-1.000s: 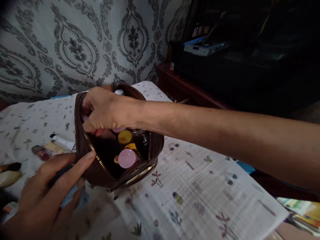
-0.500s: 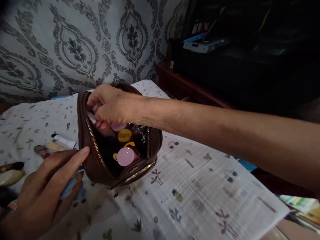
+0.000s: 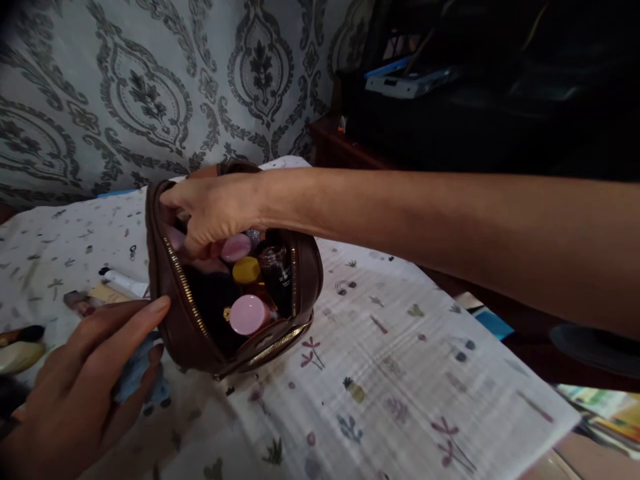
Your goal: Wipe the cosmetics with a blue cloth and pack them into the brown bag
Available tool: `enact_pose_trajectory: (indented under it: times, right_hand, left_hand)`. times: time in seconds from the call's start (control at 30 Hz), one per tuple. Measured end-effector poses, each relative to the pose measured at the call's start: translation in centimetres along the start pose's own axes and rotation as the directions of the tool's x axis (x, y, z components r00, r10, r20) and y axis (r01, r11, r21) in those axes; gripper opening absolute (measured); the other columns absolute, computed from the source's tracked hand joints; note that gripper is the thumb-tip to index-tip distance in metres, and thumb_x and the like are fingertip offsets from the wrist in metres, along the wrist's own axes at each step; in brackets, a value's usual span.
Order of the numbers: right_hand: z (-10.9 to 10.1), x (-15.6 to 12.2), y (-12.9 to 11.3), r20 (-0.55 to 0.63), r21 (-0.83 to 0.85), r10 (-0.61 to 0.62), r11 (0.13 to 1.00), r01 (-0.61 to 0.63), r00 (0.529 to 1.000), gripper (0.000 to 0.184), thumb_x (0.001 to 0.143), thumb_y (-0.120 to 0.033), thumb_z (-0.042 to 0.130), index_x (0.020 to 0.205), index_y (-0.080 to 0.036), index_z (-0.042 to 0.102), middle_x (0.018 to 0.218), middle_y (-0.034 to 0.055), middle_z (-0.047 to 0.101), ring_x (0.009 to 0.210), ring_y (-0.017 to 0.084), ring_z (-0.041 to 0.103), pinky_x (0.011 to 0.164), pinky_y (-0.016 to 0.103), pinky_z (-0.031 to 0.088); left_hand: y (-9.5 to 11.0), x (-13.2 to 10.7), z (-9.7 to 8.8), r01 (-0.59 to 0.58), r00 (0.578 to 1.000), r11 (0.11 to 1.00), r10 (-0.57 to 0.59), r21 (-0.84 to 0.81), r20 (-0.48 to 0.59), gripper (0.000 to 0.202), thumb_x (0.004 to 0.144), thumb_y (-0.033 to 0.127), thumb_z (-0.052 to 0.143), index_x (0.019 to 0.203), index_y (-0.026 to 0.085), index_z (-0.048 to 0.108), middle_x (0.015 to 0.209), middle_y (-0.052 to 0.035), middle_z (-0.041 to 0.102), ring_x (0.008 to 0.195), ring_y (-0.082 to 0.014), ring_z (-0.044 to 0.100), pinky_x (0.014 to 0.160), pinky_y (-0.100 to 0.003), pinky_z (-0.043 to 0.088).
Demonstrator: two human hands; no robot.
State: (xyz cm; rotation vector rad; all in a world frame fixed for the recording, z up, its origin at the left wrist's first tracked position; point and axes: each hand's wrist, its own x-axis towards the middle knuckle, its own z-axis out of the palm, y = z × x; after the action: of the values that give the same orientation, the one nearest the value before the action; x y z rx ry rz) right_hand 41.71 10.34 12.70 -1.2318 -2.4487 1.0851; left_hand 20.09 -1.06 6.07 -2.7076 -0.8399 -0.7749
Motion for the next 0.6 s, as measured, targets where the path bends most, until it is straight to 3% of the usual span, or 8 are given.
enact_pose_trajectory:
  times: [0.27, 0.4, 0.6]
  right_hand:
    - [0.7, 0.2, -0.5, -0.152, -0.177, -0.029, 0.984, 0.002, 0.988, 0.022, 0.074, -0.004, 0.064, 0.085, -0.022, 0.058, 0.079, -0.0029, 0.070, 0.071, 0.013, 0.067, 0.055, 0.021, 0.046]
    - [0.7, 0.2, -1.0, -0.212, -0.241, 0.023, 0.968, -0.076, 0.977, 0.022, 0.072, -0.004, 0.064, 0.083, -0.022, 0.055, 0.082, -0.0010, 0.070, 0.075, 0.016, 0.068, 0.056, 0.022, 0.046]
    - [0.5, -0.3, -1.0, -0.158, -0.033, 0.166, 0.984, -0.173, 0.973, 0.024, 0.067, -0.003, 0.072, 0.080, -0.020, 0.061, 0.061, -0.0052, 0.063, 0.062, 0.014, 0.064, 0.054, 0.021, 0.047]
  left_hand:
    - [0.1, 0.0, 0.0, -0.016, 1.000, 1.000, 0.016, -0.005, -0.017, 0.074, 0.089, -0.002, 0.049, 0.158, 0.016, 0.030, 0.111, -0.0132, 0.062, 0.102, -0.0203, 0.062, 0.076, -0.026, 0.055]
    - [0.0, -0.2, 0.0, 0.009, 1.000, 1.000, -0.009, -0.011, -0.004, 0.074, 0.090, 0.000, 0.051, 0.159, 0.018, 0.030, 0.112, -0.0126, 0.063, 0.102, -0.0201, 0.062, 0.074, -0.025, 0.055]
    - [-0.1, -0.2, -0.1, 0.012, 0.999, 1.000, -0.013, 0.011, 0.041, 0.071, 0.094, 0.009, 0.049, 0.160, 0.021, 0.026, 0.114, -0.0127, 0.062, 0.103, -0.0207, 0.063, 0.075, -0.024, 0.055]
